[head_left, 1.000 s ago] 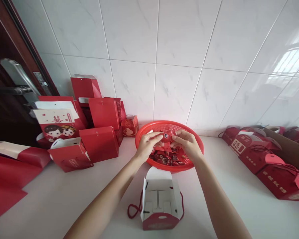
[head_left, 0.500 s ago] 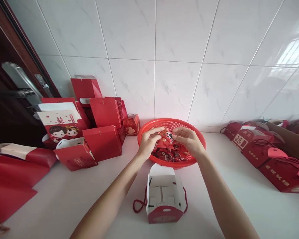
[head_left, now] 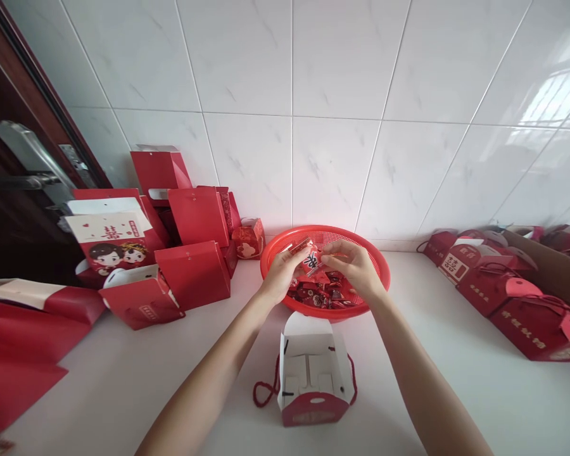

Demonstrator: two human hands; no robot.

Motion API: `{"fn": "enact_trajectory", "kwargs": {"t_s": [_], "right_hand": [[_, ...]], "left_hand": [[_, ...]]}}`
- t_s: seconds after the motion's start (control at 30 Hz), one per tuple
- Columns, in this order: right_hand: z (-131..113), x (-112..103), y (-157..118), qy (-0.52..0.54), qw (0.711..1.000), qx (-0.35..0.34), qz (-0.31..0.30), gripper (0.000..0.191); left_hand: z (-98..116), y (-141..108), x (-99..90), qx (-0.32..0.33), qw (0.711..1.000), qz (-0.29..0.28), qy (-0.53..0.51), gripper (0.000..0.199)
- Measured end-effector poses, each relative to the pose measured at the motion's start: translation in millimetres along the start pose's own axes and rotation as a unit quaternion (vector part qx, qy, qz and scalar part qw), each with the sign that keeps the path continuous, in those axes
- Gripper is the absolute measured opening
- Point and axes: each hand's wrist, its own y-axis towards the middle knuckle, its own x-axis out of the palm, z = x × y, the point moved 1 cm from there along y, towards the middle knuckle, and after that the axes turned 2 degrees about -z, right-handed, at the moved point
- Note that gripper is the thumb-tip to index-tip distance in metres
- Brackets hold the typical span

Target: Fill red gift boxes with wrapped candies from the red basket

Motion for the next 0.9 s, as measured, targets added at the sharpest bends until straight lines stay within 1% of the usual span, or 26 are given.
{"fn": "enact_trajectory", "kwargs": {"t_s": [0.1, 0.17, 0.2, 0.23, 0.27, 0.3, 0.33, 0.37, 0.4, 0.47, 0.57, 0.67, 0.8, 0.9], "right_hand": [[4.6, -19.4, 3.1, -0.05, 0.997, 0.007, 0.059, 0.027], [9.6, -33.3, 7.5, -0.093, 0.991, 0.022, 0.089, 0.025], [12.4, -38.7, 10.7, -0.136, 0.986, 0.035, 0.087, 0.022], [15.3, -42.3, 14.5, -0.201, 0.976, 0.049, 0.069, 0.017], [18.4, -44.1, 18.9, -0.281, 0.957, 0.067, 0.031, 0.013], [21.7, -44.1, 23.5, -0.357, 0.93, 0.083, -0.025, 0.011], [24.9, -43.1, 28.0, -0.404, 0.907, 0.098, -0.073, 0.008], [28.2, -41.3, 32.2, -0.433, 0.887, 0.113, -0.115, 0.01], [31.5, -39.1, 35.9, -0.451, 0.871, 0.127, -0.149, 0.016], [37.7, -35.3, 41.4, -0.479, 0.843, 0.156, -0.189, 0.03], [45.3, -32.5, 44.7, -0.523, 0.803, 0.184, -0.216, 0.054], [49.3, -32.2, 44.4, -0.548, 0.782, 0.185, -0.231, 0.074], [51.4, -33.5, 42.0, -0.566, 0.765, 0.189, -0.242, 0.085], [52.4, -36.3, 39.5, -0.571, 0.761, 0.195, -0.238, 0.085]], "left_hand": [[-0.2, 1.3, -0.9, 0.003, 0.999, 0.038, -0.029, 0.024], [-0.2, 2.1, -1.6, 0.0, 0.998, 0.041, -0.056, 0.023], [-0.1, 2.5, -1.7, -0.002, 0.997, 0.039, -0.068, 0.022], [-0.1, 2.7, -1.8, -0.004, 0.996, 0.036, -0.077, 0.022], [0.0, 2.9, -1.8, -0.005, 0.996, 0.034, -0.082, 0.021], [0.0, 3.0, -1.8, -0.007, 0.996, 0.034, -0.083, 0.021], [-0.1, 3.1, -1.8, -0.009, 0.996, 0.035, -0.082, 0.021], [-0.2, 3.1, -1.7, -0.01, 0.996, 0.037, -0.081, 0.021], [-0.4, 3.1, -1.8, -0.01, 0.996, 0.039, -0.08, 0.022], [-0.9, 2.9, -1.8, -0.01, 0.996, 0.039, -0.074, 0.022], [-1.1, 2.7, -1.5, -0.009, 0.998, 0.029, -0.062, 0.023], [-0.6, 2.5, -0.9, -0.01, 0.998, 0.024, -0.058, 0.023], [-0.1, 1.9, -0.5, -0.011, 0.997, 0.029, -0.072, 0.021], [-0.3, 1.5, -0.5, -0.009, 0.997, 0.032, -0.073, 0.019]]}}
